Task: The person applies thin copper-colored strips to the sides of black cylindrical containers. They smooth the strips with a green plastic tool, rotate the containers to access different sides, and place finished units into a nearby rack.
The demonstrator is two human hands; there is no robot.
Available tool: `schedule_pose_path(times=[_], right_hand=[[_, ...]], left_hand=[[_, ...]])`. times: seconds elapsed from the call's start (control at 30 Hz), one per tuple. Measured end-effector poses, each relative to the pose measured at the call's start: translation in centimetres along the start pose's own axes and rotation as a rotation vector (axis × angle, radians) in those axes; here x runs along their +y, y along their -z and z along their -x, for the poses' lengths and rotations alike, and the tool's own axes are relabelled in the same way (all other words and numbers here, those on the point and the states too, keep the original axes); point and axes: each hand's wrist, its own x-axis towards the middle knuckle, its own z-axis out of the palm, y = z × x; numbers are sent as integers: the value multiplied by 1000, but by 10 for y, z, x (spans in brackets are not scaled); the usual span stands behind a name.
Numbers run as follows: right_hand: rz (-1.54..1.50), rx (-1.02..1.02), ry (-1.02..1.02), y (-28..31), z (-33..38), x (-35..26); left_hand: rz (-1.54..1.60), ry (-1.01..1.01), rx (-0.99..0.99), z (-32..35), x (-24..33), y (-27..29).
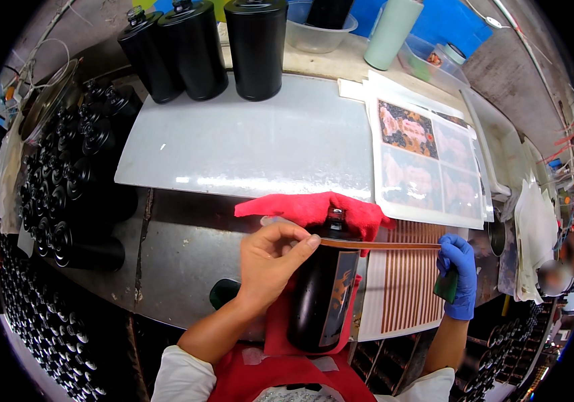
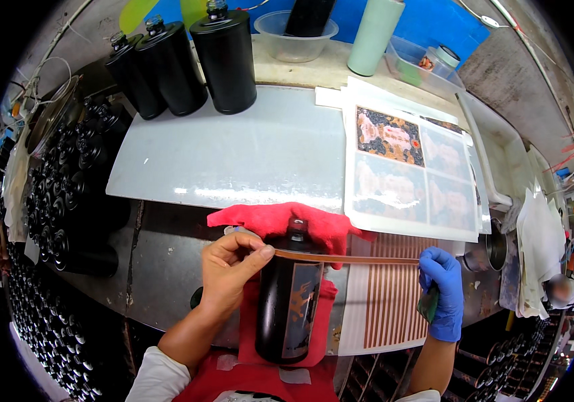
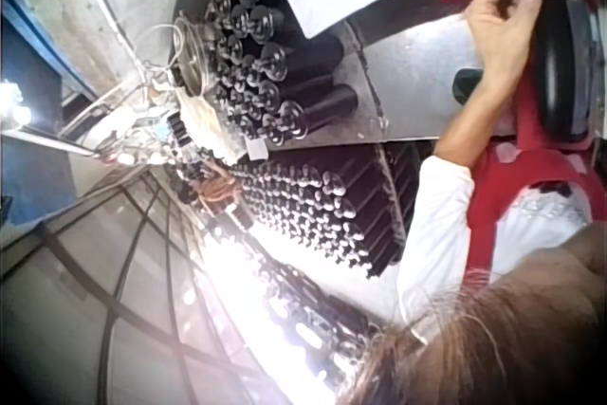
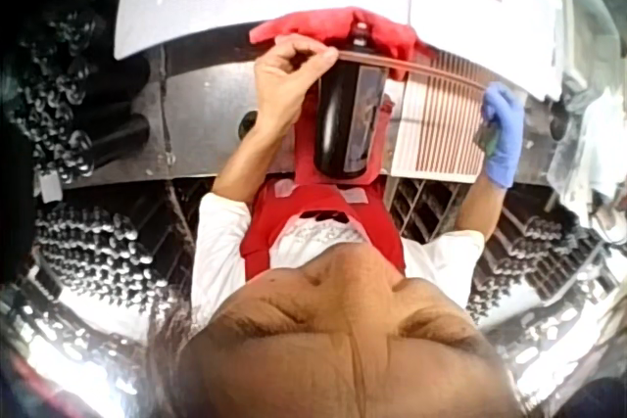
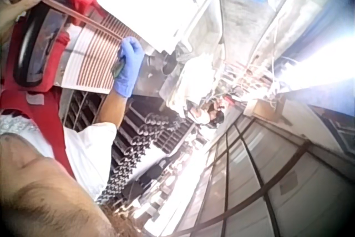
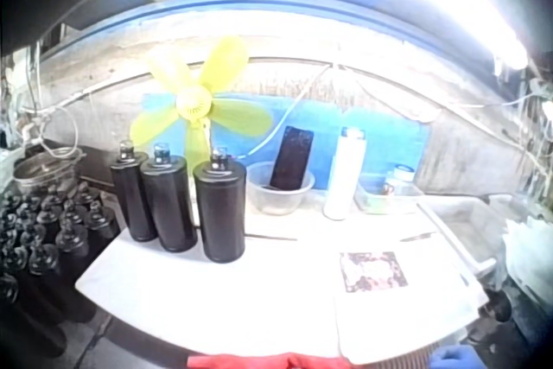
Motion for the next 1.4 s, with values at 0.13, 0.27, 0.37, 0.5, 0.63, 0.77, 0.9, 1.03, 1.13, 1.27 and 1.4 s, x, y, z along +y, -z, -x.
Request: schedule_pose_path(times=[0.13, 0.27, 0.37, 0.5, 0.63, 0.77, 0.9, 1.03, 1.13, 1.27, 1.4], right_hand=[[-4, -10, 1, 4, -3, 4], [-1, -17, -14, 5, -5, 7], [-2, -22, -28, 5, -5, 7], [0, -48, -19, 6, -6, 11], [3, -52, -31, 9, -8, 14], [8, -58, -38, 12, -12, 19], [42, -75, -51, 15, -14, 24], [31, -55, -53, 13, -17, 26], [62, -45, -59, 14, -22, 30], [120, -30, -55, 18, -28, 30], [151, -32, -62, 14, -28, 33]], left_hand=[[-18, -24, 3, 1, -2, -2], [101, 7, 16, 2, -2, -5], [239, 74, 82, 3, -4, -8], [258, 14, 125, 6, -9, -20], [303, 3, 126, 5, -14, -21], [336, 43, 134, 5, -16, -20], [391, 51, 136, 7, -21, -18], [392, 22, 151, 6, -20, -19], [496, 48, 243, 4, -23, -20], [-235, -381, 56, 56, -19, -14], [-1134, -695, -596, 98, 12, -19]])
